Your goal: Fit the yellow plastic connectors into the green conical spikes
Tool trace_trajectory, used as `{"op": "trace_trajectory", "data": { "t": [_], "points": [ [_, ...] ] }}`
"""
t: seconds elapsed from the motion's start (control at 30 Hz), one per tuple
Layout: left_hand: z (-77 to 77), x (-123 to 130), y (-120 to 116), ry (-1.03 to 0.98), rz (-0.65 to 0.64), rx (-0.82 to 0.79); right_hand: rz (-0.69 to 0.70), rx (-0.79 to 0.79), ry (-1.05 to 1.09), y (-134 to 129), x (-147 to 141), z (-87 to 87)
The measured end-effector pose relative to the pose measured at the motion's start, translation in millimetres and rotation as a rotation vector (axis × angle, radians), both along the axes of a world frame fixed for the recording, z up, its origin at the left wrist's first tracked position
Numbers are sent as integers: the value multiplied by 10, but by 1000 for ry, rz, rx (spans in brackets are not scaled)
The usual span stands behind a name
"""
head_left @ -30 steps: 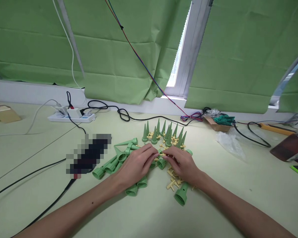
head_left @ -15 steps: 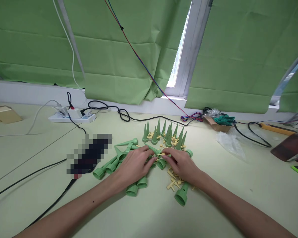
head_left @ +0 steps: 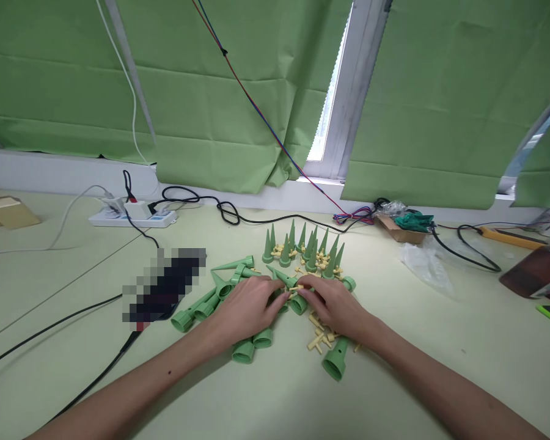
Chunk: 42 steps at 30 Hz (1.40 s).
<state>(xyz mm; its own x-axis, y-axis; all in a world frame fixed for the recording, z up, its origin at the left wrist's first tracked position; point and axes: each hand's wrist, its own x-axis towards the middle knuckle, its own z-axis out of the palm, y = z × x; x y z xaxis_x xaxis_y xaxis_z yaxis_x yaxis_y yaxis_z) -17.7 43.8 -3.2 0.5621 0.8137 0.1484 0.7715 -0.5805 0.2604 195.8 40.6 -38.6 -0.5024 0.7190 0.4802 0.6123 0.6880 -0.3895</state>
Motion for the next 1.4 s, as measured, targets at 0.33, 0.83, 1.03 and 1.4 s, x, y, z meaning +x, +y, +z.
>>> {"op": "trace_trajectory", "data": {
  "t": [0.33,0.83,1.03,1.4],
  "points": [
    [-21,-21,-8,-81,-17,-4,26,10,18,-16,0,2],
    [-15,-14,-22,-33,-31,-41,22,-3,-49,-33,-12,3],
    [3,-7,-25,-54,-67,-41,28,-23,-74,-35,-3,0],
    [-42,-11,0,-130,-44,-32,22,-13,-76,-44,-19,12]
  ]
}}
